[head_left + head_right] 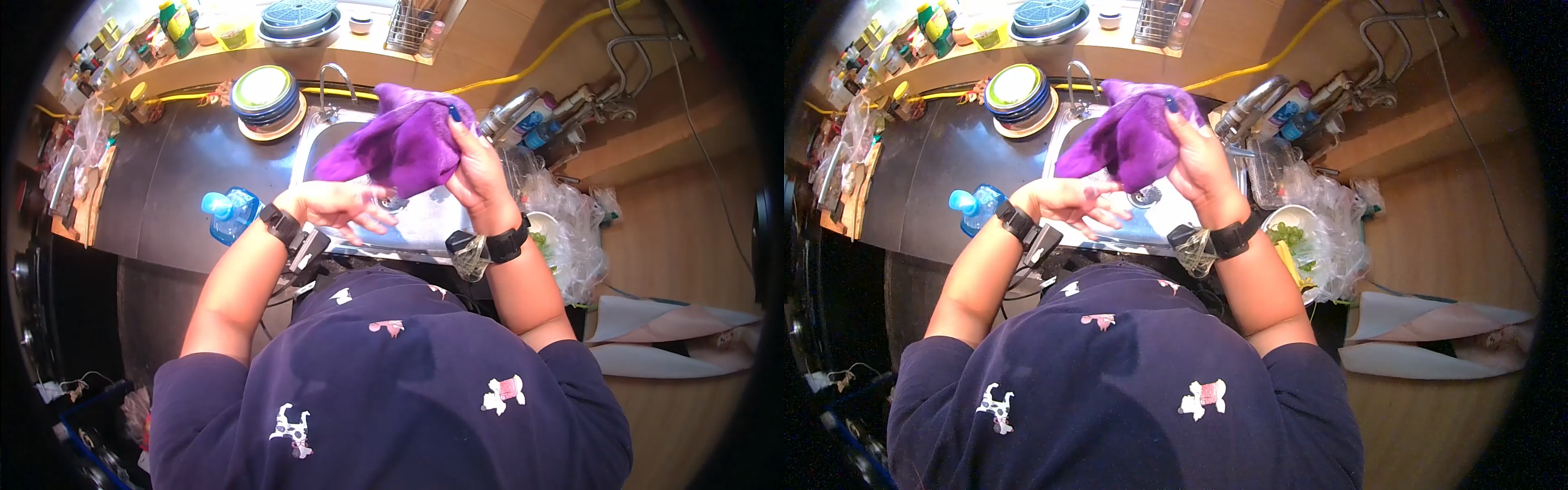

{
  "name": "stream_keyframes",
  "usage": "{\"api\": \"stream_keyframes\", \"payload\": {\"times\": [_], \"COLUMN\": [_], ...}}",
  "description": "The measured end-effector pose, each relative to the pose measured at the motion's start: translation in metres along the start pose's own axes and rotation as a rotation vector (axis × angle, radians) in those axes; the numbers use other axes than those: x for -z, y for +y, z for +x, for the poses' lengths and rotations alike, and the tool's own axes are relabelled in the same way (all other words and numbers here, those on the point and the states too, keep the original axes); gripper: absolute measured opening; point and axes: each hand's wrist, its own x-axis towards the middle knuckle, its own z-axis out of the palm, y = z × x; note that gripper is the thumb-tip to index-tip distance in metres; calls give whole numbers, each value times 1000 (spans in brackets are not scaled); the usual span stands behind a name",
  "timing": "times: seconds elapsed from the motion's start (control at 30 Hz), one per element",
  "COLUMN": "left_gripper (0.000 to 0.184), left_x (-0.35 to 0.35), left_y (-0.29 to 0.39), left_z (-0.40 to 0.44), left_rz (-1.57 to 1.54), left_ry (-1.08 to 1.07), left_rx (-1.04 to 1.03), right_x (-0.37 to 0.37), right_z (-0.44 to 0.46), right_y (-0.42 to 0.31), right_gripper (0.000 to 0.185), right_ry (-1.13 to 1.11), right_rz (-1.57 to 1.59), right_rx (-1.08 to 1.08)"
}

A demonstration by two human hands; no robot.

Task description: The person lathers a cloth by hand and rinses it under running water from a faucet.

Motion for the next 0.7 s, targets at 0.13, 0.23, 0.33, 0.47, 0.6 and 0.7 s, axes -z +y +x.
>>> {"api": "stream_keyframes", "payload": {"times": [0.13,0.23,0.33,0.47,0.6,0.7], "left_gripper": [79,40,26,27,26,24], "left_x": [-44,-54,-46,-41,-37,-46], "left_y": [25,37,36,48,51,43], "left_z": [20,40,52,47,54,66], "left_rz": [-232,-466,-572,-644,-647,-694], "left_ry": [-5,284,487,434,515,464], "left_rx": [-417,-599,-749,-810,-829,-772], "right_x": [-19,-12,-6,14,0,-6], "right_z": [-8,-4,2,-9,-24,-18], "right_y": [26,34,19,8,36,55], "right_gripper": [31,37,40,36,89,93], "right_ry": [43,207,188,301,133,19], "right_rz": [-123,-147,-118,-620,-689,-941], "right_rx": [-91,-137,-135,-119,21,275]}}
